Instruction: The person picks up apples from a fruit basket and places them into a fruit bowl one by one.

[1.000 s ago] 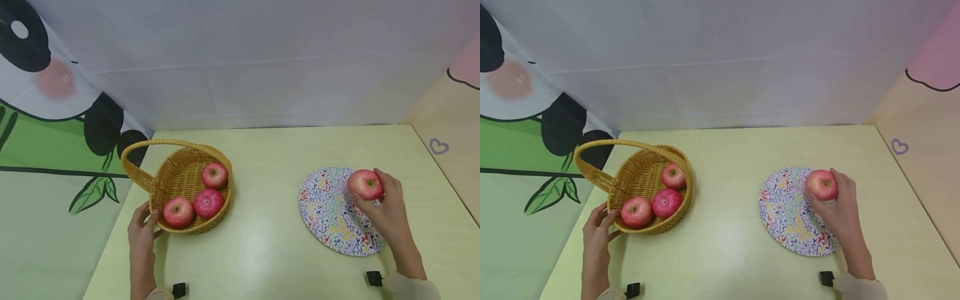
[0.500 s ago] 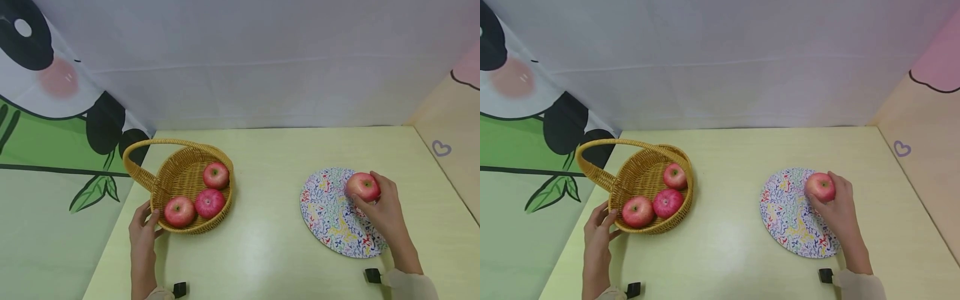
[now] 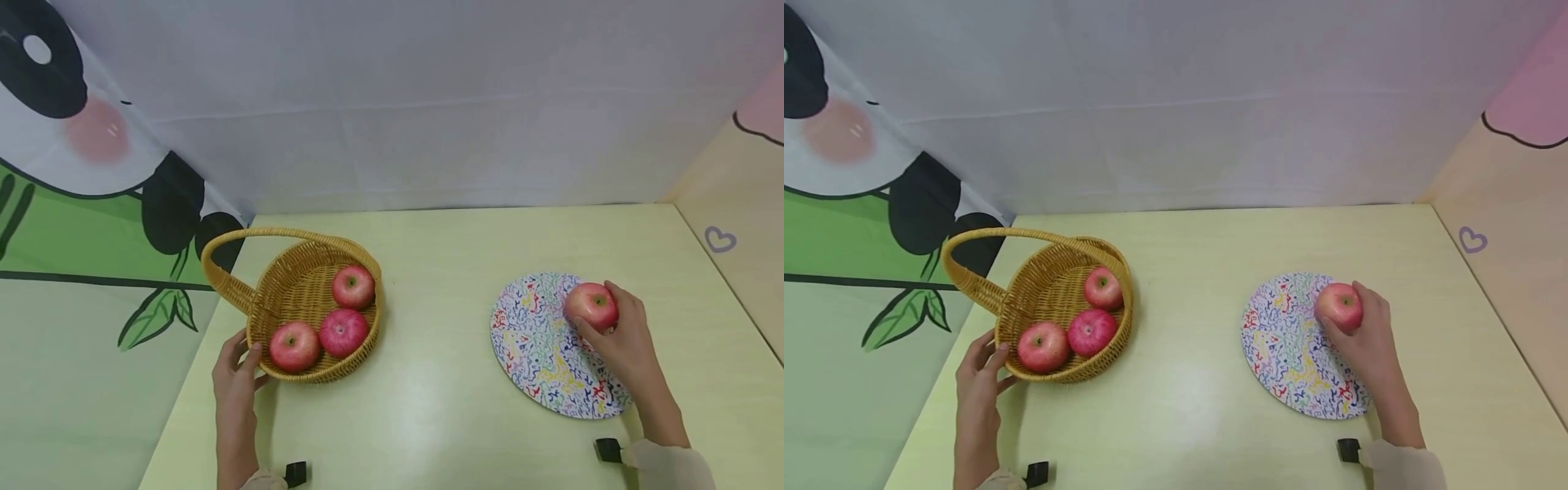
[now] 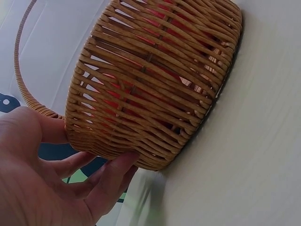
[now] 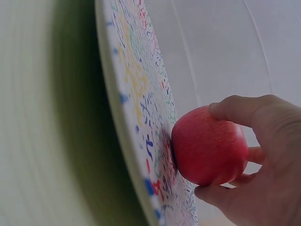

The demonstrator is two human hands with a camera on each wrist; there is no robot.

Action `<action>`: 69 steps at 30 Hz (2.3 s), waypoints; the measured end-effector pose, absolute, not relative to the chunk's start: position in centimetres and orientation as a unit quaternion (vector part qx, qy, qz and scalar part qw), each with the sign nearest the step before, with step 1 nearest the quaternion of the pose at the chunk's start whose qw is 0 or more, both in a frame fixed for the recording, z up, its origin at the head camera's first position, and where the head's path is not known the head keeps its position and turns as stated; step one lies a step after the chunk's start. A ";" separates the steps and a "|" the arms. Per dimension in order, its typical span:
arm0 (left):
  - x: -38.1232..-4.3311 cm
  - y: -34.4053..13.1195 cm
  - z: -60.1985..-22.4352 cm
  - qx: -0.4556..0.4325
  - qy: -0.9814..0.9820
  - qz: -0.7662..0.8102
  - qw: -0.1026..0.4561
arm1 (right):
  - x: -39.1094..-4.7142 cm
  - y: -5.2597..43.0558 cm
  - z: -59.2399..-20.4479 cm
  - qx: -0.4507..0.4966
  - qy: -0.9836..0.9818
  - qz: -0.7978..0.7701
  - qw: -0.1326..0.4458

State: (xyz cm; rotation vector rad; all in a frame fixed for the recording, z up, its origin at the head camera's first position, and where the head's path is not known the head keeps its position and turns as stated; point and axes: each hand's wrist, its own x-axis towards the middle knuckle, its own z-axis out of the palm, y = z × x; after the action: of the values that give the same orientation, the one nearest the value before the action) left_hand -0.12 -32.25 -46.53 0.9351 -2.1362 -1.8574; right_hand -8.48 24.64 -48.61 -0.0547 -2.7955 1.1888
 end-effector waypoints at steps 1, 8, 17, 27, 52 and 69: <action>-0.2 -32.2 -46.5 0.312 -0.713 -0.623 0.081 | -8.5 24.6 -48.6 -0.016 -0.919 0.390 0.052; -0.3 -32.0 -46.2 0.309 -0.711 -0.626 0.085 | -8.7 24.5 -48.6 0.004 -0.923 0.379 0.058; -0.2 -32.0 -46.4 0.311 -0.710 -0.625 0.091 | -8.8 24.0 -47.2 0.009 -0.934 0.346 0.085; -0.1 -31.8 -46.5 0.316 -0.709 -0.623 0.096 | -8.5 23.6 -45.6 0.009 -0.934 0.348 0.085; -0.3 -32.0 -46.6 0.312 -0.710 -0.625 0.088 | -8.7 22.1 -43.2 0.118 -0.898 0.407 0.123; -0.2 -32.2 -46.9 0.313 -0.710 -0.625 0.087 | -9.4 19.4 -42.1 0.220 -0.876 0.428 0.028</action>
State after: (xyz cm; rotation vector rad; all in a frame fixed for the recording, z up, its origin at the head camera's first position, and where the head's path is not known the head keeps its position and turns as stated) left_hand -0.17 -32.18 -46.88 0.9306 -2.1156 -1.8597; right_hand -9.40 19.36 -42.15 0.6786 -2.7043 1.3213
